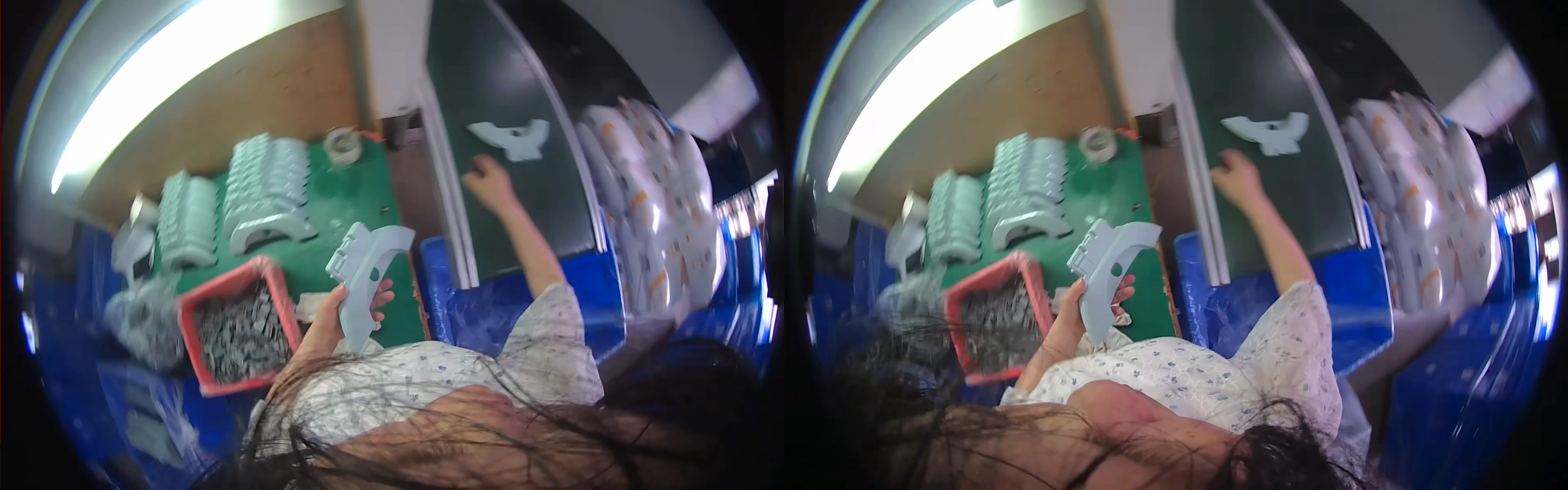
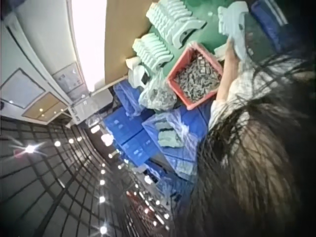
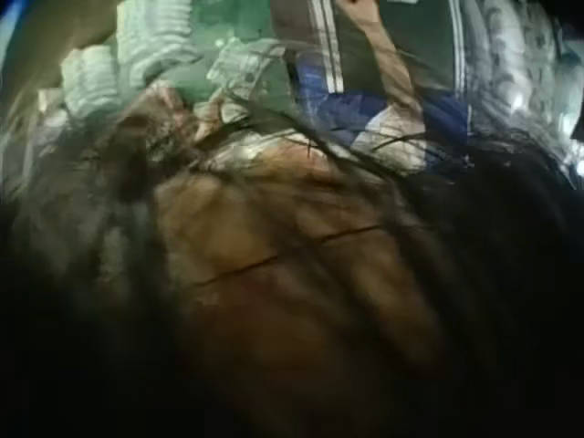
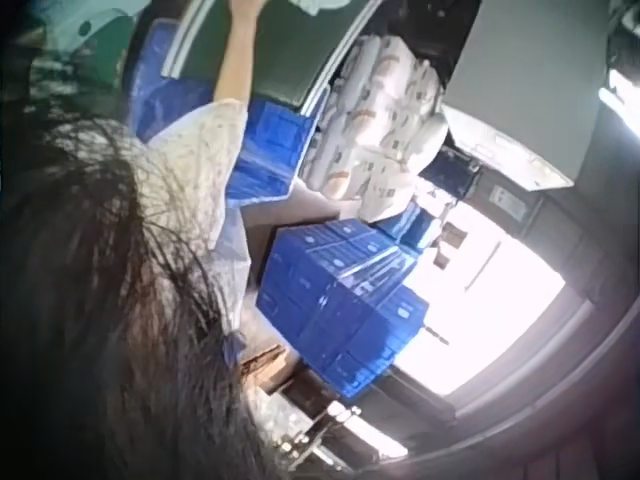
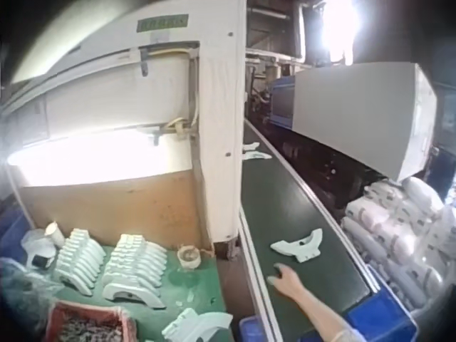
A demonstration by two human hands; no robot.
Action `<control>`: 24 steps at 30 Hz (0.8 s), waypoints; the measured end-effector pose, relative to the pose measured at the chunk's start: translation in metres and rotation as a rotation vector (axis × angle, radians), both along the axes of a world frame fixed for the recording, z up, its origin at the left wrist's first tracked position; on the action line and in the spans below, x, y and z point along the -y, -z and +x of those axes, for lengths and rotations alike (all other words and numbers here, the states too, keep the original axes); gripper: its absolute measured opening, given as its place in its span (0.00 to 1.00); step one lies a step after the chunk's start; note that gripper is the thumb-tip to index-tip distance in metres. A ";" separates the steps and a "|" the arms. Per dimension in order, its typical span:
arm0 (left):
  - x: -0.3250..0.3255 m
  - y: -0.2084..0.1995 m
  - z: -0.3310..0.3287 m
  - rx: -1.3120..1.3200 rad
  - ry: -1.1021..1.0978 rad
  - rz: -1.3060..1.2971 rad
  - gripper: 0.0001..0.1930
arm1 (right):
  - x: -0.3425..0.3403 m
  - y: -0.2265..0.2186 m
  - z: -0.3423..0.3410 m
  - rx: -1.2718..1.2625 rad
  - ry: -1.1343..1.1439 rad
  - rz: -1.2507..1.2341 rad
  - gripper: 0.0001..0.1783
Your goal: Assembling small metal pins into green plastic components and placing them into a bin.
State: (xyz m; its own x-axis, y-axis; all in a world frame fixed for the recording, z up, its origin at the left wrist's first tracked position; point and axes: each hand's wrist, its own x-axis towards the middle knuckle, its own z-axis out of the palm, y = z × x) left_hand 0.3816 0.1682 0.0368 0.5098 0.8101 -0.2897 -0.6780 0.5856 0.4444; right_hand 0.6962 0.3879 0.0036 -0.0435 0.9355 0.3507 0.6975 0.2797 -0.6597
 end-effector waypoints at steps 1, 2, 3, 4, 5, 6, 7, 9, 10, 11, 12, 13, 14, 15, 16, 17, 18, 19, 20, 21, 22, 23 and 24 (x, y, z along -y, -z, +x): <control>0.002 -0.008 -0.006 -0.007 -0.065 -0.018 0.39 | -0.032 0.005 0.025 0.176 0.101 -0.009 0.24; 0.008 -0.014 -0.012 -0.002 -0.084 0.001 0.38 | -0.058 -0.009 0.034 0.354 0.143 -0.286 0.28; 0.007 -0.020 -0.017 0.007 -0.065 0.021 0.38 | -0.082 0.019 0.074 0.336 0.180 -0.212 0.25; 0.005 -0.006 -0.025 0.068 -0.078 0.040 0.38 | -0.100 0.039 0.107 0.303 0.133 -0.086 0.27; 0.005 -0.008 -0.028 0.067 -0.124 0.046 0.38 | -0.107 0.051 0.127 0.340 0.220 -0.102 0.31; 0.008 -0.010 -0.032 0.087 -0.164 0.049 0.38 | -0.111 0.054 0.132 0.414 0.170 -0.125 0.33; 0.011 -0.008 -0.038 0.115 -0.196 0.060 0.38 | -0.117 0.063 0.136 0.574 0.257 -0.160 0.37; 0.020 -0.002 -0.050 0.128 -0.286 0.075 0.39 | -0.118 0.051 0.124 0.644 0.194 -0.273 0.38; 0.022 0.002 -0.055 0.159 -0.288 0.104 0.39 | -0.118 0.045 0.122 0.573 0.207 -0.384 0.36; 0.024 0.004 -0.059 0.193 -0.282 0.134 0.39 | -0.116 0.039 0.122 0.672 0.111 -0.315 0.34; 0.027 0.003 -0.063 0.156 -0.299 0.188 0.39 | -0.111 0.025 0.105 0.737 0.110 -0.317 0.33; 0.030 0.003 -0.066 0.159 -0.316 0.186 0.39 | -0.101 0.012 0.086 0.802 0.115 -0.319 0.32; 0.032 0.005 -0.068 0.162 -0.344 0.192 0.39 | -0.087 -0.003 0.069 0.812 0.116 -0.320 0.32; 0.033 0.004 -0.070 0.157 -0.371 0.193 0.39 | -0.074 -0.015 0.048 0.725 0.069 -0.256 0.31; 0.034 0.004 -0.075 0.161 -0.364 0.185 0.39 | -0.057 -0.030 0.024 0.639 0.031 -0.195 0.30; 0.035 0.001 -0.080 0.141 -0.409 0.165 0.39 | -0.036 -0.051 -0.007 0.606 -0.050 -0.196 0.29; 0.038 -0.002 -0.086 0.123 -0.452 0.144 0.39 | -0.008 -0.074 -0.041 0.568 -0.105 -0.200 0.31; 0.046 -0.003 -0.096 0.128 -0.443 0.140 0.39 | 0.022 -0.098 -0.078 0.438 -0.184 -0.308 0.34; 0.053 -0.005 -0.109 0.079 -0.453 0.142 0.39 | 0.040 -0.095 -0.099 0.453 -0.302 -0.229 0.37; 0.058 -0.005 -0.117 0.028 -0.468 0.149 0.39 | 0.060 -0.101 -0.131 0.479 -0.367 -0.335 0.39; 0.060 -0.011 -0.118 -0.027 -0.568 0.188 0.38 | 0.074 -0.095 -0.154 0.430 -0.487 -0.363 0.41; 0.067 -0.011 -0.125 -0.025 -0.563 0.192 0.38 | 0.086 -0.095 -0.179 0.437 -0.538 -0.445 0.41; 0.072 -0.013 -0.138 0.014 -0.499 0.191 0.37 | 0.093 -0.088 -0.199 0.381 -0.572 -0.506 0.42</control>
State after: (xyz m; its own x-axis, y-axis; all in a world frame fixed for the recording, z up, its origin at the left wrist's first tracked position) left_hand 0.2437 0.0966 0.0500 0.0517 0.9927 -0.1087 -0.8602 0.0996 0.5002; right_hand 0.4973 0.2953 0.0913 -0.5872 0.7736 -0.2382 0.7384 0.3914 -0.5492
